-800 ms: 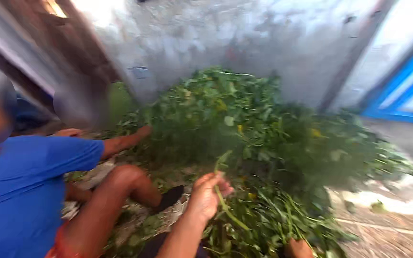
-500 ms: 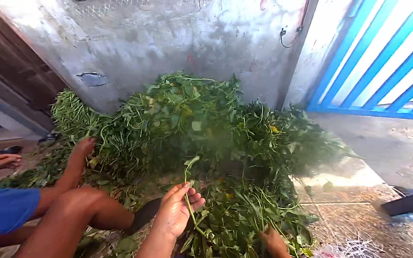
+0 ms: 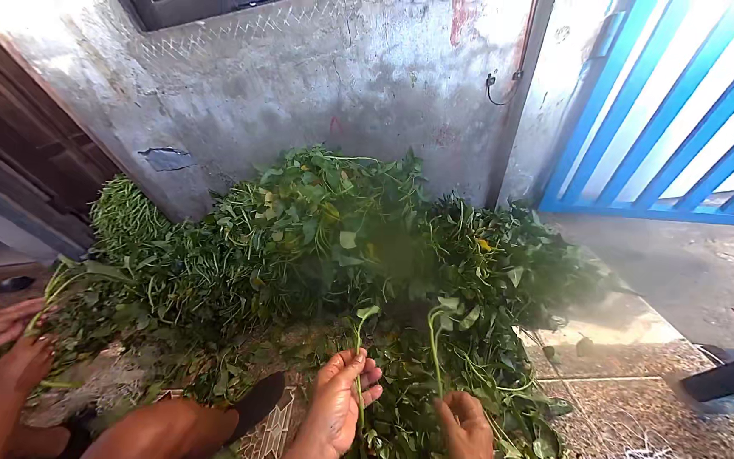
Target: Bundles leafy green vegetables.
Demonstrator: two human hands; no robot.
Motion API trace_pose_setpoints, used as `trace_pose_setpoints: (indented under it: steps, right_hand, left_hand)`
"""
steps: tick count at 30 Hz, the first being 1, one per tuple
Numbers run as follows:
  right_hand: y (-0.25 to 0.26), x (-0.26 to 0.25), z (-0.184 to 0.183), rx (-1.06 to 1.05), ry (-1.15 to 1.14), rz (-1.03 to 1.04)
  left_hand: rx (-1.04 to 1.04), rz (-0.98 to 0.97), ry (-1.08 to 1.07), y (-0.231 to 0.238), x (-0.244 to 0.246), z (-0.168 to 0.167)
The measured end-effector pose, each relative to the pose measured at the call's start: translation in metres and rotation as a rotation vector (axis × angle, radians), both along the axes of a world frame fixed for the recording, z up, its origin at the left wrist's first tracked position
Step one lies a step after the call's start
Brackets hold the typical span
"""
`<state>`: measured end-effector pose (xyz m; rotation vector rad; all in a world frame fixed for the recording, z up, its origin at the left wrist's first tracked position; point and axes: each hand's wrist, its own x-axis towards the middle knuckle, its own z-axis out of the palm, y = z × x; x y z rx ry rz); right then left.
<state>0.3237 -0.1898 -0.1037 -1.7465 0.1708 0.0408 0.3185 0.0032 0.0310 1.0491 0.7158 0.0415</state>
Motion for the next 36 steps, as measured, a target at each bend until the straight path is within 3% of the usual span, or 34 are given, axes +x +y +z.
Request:
trace_pose_setpoints:
  steps: [3,7,13,21,26,29,33,36]
  right_hand:
    - [0.025,-0.019,0.029,-0.048,-0.228,0.081]
    - [0.050,-0.035,0.035,-0.118,-0.387,0.163]
    - [0.059,-0.043,0.033,-0.165,-0.424,0.229]
    - [0.050,-0.035,0.038,-0.244,-0.393,0.448]
    - [0.043,-0.034,0.007,-0.493,-0.629,0.578]
    - [0.028,-0.032,-0.030,-0.631,-0.781,0.520]
    - [0.021,-0.034,-0.046,-0.655,-0.822,0.481]
    - [0.021,-0.040,-0.024,-0.469,-0.653,0.610]
  left_hand:
    - [-0.005,-0.021,-0.003,-0.006,-0.002,-0.003]
    - [-0.019,0.055,-0.076,-0.005,-0.004,-0.002]
    - [-0.023,0.098,-0.147,0.000,-0.008,0.002]
    - [0.033,-0.094,-0.133,0.001,-0.011,0.006]
    - [0.107,0.171,-0.124,0.005,-0.003,0.009]
    - [0.116,0.289,-0.122,0.011,-0.003,0.009]
    - [0.175,0.227,-0.128,0.002,-0.005,0.002]
    - [0.155,0.198,-0.153,0.008,-0.001,0.006]
